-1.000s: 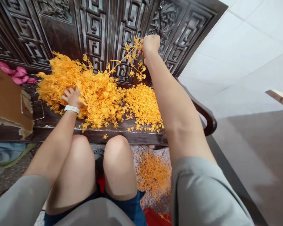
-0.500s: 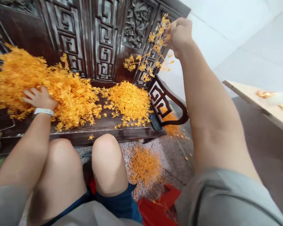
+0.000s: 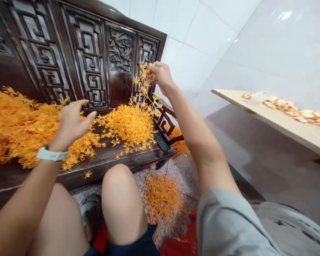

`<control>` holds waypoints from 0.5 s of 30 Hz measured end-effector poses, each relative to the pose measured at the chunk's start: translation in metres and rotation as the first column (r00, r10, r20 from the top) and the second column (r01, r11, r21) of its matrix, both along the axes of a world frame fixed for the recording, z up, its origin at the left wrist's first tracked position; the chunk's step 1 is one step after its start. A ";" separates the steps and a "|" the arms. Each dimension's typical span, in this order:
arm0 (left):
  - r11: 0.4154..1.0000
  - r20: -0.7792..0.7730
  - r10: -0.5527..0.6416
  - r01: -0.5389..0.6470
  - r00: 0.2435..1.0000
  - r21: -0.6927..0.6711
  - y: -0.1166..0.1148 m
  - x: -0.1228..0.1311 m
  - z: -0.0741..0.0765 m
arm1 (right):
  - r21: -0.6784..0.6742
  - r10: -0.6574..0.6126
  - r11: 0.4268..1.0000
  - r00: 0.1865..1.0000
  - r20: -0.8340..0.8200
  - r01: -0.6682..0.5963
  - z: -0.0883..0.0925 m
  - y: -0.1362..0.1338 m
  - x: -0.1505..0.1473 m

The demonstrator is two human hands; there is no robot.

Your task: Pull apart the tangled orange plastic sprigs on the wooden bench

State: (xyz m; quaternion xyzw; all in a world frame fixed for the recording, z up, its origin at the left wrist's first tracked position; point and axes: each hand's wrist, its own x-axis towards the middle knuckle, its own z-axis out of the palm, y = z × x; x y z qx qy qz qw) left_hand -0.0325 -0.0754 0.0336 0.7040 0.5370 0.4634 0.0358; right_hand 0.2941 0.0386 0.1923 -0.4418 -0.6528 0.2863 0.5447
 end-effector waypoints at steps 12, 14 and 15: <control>0.907 0.812 -0.284 0.417 0.510 0.055 0.058 0.071 -0.042 | -0.284 0.017 0.934 0.820 -0.572 -0.217 -0.135 -0.020 -0.138; 0.923 0.847 -0.208 0.384 0.488 0.006 0.060 0.061 -0.052 | -0.408 -0.160 0.890 0.697 -0.699 -0.205 -0.169 -0.013 -0.159; 0.925 0.858 -0.174 0.379 0.484 -0.026 0.061 0.057 -0.055 | -0.469 -0.223 0.851 0.647 -0.730 -0.236 -0.183 -0.011 -0.168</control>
